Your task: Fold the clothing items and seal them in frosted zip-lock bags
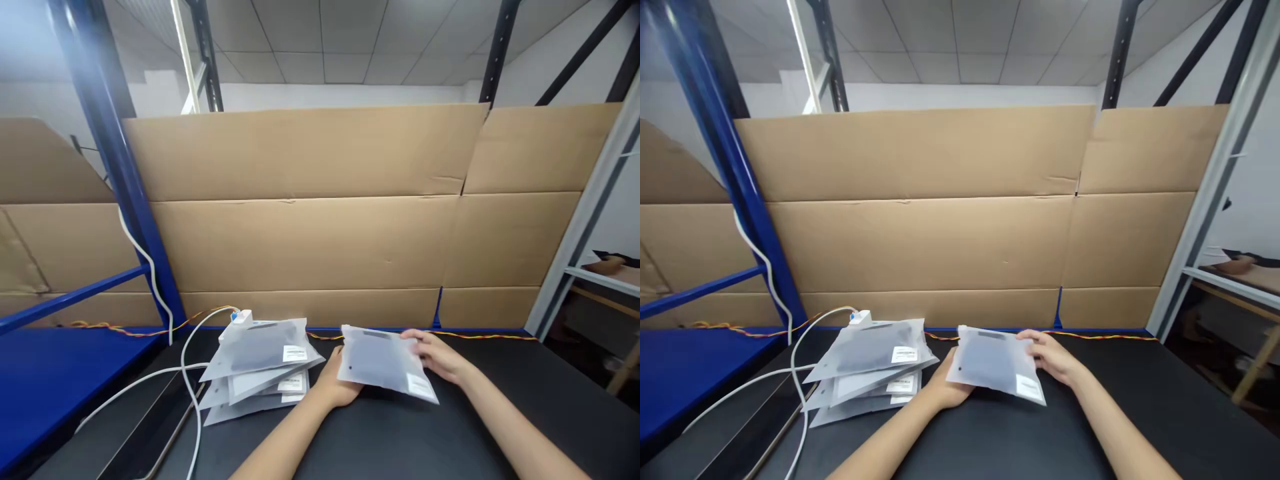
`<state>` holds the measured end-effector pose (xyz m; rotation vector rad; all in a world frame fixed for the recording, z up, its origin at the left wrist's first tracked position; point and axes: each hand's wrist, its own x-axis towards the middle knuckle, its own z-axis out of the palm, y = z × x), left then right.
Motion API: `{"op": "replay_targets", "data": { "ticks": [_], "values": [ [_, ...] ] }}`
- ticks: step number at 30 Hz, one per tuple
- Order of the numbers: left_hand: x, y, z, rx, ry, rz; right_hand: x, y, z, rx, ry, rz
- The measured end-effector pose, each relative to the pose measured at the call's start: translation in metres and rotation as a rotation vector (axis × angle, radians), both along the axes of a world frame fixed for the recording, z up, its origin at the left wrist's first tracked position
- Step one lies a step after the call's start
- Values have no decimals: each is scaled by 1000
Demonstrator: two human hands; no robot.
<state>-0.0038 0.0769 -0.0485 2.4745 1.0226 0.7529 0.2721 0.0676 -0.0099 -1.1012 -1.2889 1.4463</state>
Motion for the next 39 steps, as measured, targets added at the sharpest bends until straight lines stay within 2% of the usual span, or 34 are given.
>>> {"op": "replay_targets", "data": {
  "ticks": [2, 4, 7, 12, 17, 20, 24, 30, 34, 39],
  "values": [
    [1, 0, 5, 5, 12, -7, 44, -14, -7, -51, -25, 28],
    [1, 1, 9, 0, 18, 0, 75, -23, -9, -79, -68, 71],
    [0, 5, 13, -40, 17, 24, 92, -27, -8, -73, -204, 226],
    [9, 7, 18, -130, -10, 68, 73, -22, -7, -93, -276, 423],
    [36, -19, 19, -224, -71, -8, 34, -28, -10, -80, -321, 526],
    [47, -29, 16, -338, -159, -70, 5, -34, -14, 12, -331, 489],
    [45, -27, 17, -556, -344, -138, -17, -35, -21, 129, -326, 397],
    [42, -26, 17, -566, -370, -173, -27, -34, -30, 239, -342, 209],
    [39, -18, 14, -532, -398, -100, -27, -32, -31, 261, -369, 191],
    [12, 16, 15, -378, -492, 152, -3, -27, -23, 144, -388, 300]
  ]
}}
